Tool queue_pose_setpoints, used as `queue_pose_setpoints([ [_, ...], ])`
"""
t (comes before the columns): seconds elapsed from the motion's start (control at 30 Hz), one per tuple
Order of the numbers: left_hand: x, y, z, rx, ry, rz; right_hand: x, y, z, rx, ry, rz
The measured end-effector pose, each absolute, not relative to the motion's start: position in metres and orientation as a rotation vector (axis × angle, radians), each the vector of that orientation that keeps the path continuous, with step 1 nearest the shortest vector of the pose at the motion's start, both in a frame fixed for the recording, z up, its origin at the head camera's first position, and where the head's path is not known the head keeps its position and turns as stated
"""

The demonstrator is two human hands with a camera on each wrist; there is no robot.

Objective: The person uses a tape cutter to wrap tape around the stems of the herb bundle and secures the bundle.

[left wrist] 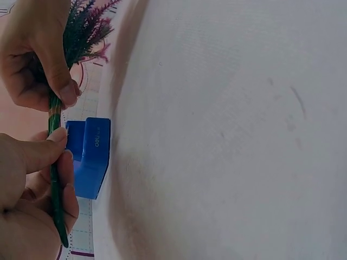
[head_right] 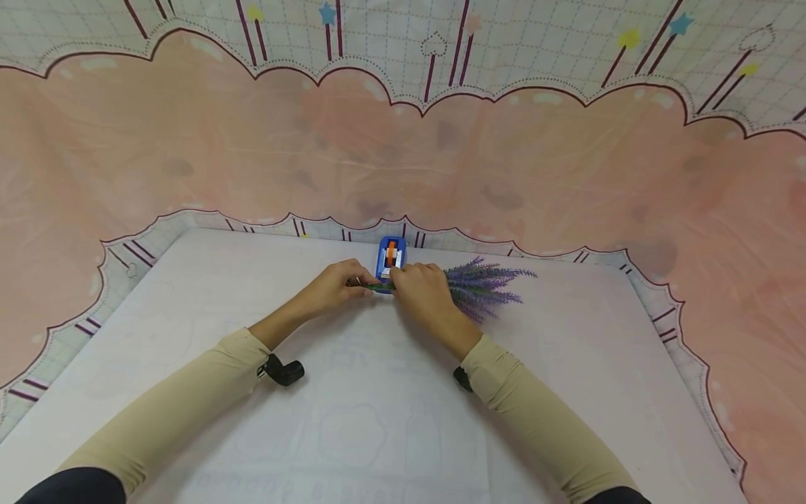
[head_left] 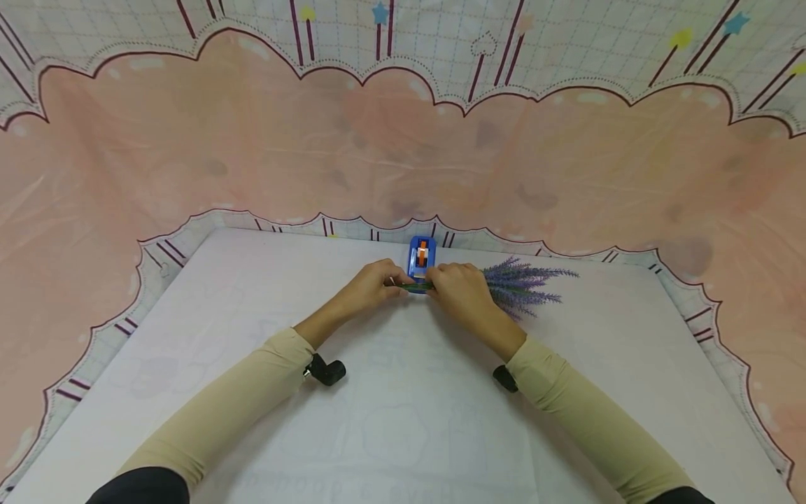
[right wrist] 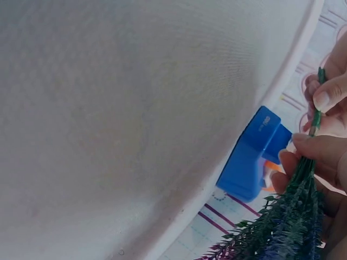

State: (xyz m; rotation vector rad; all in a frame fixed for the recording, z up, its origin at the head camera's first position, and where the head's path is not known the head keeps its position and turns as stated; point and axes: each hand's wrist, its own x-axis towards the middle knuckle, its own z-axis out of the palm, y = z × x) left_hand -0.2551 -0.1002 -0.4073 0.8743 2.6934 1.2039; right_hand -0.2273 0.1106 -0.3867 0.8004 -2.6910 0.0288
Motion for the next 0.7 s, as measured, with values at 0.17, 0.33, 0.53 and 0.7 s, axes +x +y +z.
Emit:
queue_pose_setpoints([
  [0.17, -0.2542, -0.1013, -0.4052, 0.869, 2.697, 1.193, -0.2273, 0.1113, -0.3878, 0.84, -2.661, 0.023],
  [0.33, -0.2543, -0.1019, -0.405, 0.87, 2.684, 1.206, -0.2285, 0.1123, -0.3881, 0.856, -2.631, -0.022],
  [0.53, -0.2564, -0.1019, -0.4076, 0.871, 2.667, 1.207, -0.2297, 0.1112, -0.3854, 0.85, -2.663, -0.08],
  [0.7, -0.2576, -0.1013, -0.4091, 0.873, 2.669, 1.193, -0.2299, 0.11, -0.3844, 0.839, -2.693, -0.1],
])
